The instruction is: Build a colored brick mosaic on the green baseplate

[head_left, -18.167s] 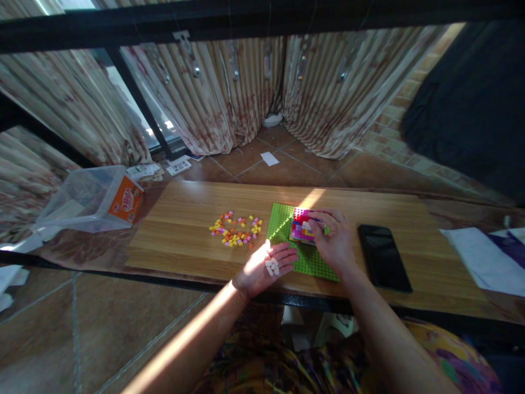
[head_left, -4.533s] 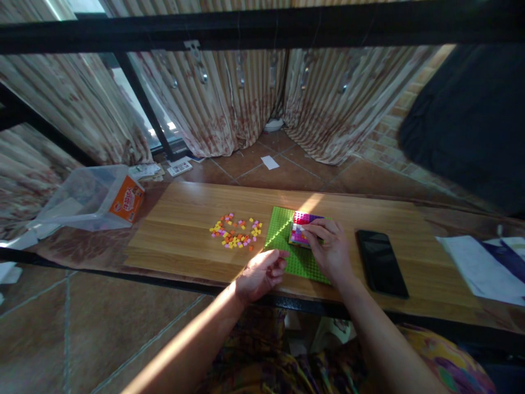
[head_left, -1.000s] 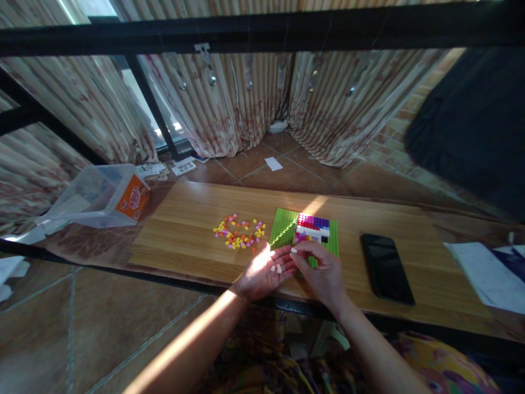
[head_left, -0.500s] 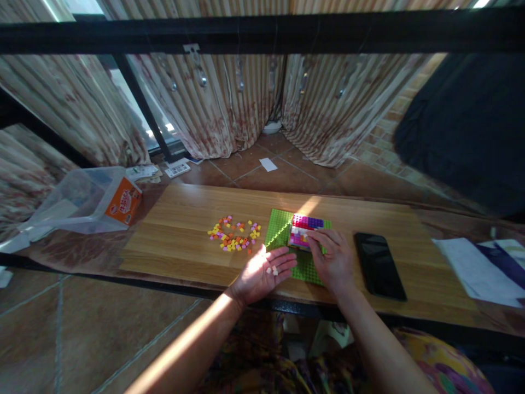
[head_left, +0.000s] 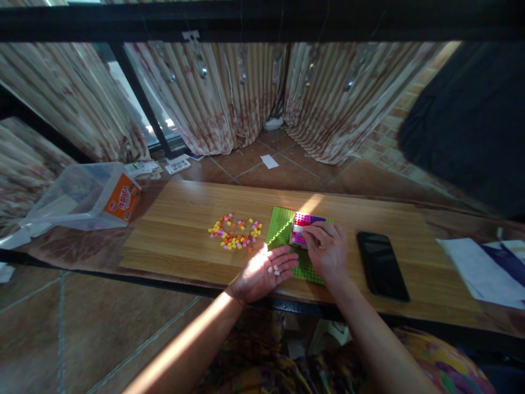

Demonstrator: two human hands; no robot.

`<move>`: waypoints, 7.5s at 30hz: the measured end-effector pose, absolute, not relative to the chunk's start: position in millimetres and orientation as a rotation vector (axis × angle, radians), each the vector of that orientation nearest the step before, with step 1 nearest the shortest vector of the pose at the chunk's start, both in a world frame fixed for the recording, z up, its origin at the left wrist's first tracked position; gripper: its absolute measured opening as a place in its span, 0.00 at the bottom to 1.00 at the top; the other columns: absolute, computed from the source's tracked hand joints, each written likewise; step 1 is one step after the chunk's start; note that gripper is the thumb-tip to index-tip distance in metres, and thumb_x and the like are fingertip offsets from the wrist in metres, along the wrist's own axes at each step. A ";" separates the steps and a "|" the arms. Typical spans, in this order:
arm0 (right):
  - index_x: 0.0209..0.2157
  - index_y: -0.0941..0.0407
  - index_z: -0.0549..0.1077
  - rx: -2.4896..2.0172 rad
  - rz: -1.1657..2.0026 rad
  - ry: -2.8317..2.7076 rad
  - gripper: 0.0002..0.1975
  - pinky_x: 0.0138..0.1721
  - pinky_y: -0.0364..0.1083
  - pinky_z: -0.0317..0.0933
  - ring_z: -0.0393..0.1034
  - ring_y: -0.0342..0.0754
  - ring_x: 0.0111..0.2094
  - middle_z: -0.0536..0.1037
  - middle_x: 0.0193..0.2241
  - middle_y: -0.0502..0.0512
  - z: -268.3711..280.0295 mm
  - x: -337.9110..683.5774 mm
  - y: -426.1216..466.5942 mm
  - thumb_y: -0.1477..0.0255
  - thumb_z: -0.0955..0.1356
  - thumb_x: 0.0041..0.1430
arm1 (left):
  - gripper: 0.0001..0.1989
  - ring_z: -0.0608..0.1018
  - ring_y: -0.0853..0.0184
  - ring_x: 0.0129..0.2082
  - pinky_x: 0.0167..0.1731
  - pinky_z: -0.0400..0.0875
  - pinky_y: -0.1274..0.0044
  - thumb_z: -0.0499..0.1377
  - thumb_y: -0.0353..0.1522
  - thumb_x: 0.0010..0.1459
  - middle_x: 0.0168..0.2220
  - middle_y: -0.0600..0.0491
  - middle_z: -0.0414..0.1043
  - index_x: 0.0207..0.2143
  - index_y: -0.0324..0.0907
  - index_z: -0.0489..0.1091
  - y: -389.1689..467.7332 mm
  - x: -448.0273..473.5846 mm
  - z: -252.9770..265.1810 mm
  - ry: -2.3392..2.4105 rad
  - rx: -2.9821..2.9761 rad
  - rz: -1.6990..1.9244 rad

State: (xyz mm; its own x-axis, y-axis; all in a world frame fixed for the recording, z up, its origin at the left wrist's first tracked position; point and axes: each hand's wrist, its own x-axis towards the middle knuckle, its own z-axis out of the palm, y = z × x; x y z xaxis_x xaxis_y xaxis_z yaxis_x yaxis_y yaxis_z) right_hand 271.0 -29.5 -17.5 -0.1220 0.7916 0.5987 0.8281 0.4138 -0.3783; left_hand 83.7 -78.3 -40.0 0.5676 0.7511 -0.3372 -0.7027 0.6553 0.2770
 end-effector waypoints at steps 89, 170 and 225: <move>0.32 0.52 0.79 -1.376 0.139 -1.679 0.08 0.50 0.59 0.58 0.65 0.55 0.49 0.73 0.46 0.58 -21.4 278.4 -31.9 0.65 0.68 0.59 | 0.31 0.75 0.54 0.50 0.49 0.65 0.65 0.42 0.45 0.66 0.51 0.33 0.71 0.61 0.31 0.58 -73.9 79.9 -38.0 0.371 0.008 0.838; 0.37 0.55 0.77 -1.319 0.059 -2.065 0.11 0.41 0.52 0.62 0.67 0.51 0.37 0.78 0.35 0.57 -5.7 285.9 -31.2 0.72 0.63 0.63 | 0.30 0.73 0.54 0.53 0.52 0.62 0.62 0.41 0.46 0.66 0.54 0.36 0.69 0.59 0.36 0.61 -73.9 78.8 -44.4 0.342 0.066 0.823; 0.31 0.54 0.73 -1.156 0.273 -2.277 0.06 0.42 0.51 0.58 0.65 0.50 0.38 0.76 0.32 0.54 -15.7 215.5 -92.0 0.70 0.66 0.62 | 0.34 0.76 0.62 0.44 0.46 0.67 0.71 0.40 0.44 0.66 0.51 0.38 0.71 0.67 0.32 0.43 -71.9 79.6 -36.4 0.346 -0.037 0.841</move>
State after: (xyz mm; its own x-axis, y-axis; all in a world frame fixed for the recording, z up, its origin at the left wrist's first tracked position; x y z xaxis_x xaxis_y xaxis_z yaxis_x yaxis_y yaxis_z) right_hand 215.5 -92.0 -15.7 -0.4672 0.7919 0.3933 0.6765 0.6066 -0.4176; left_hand 79.6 -71.9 -36.4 0.6146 0.7235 -0.3144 -0.7355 0.6696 0.1031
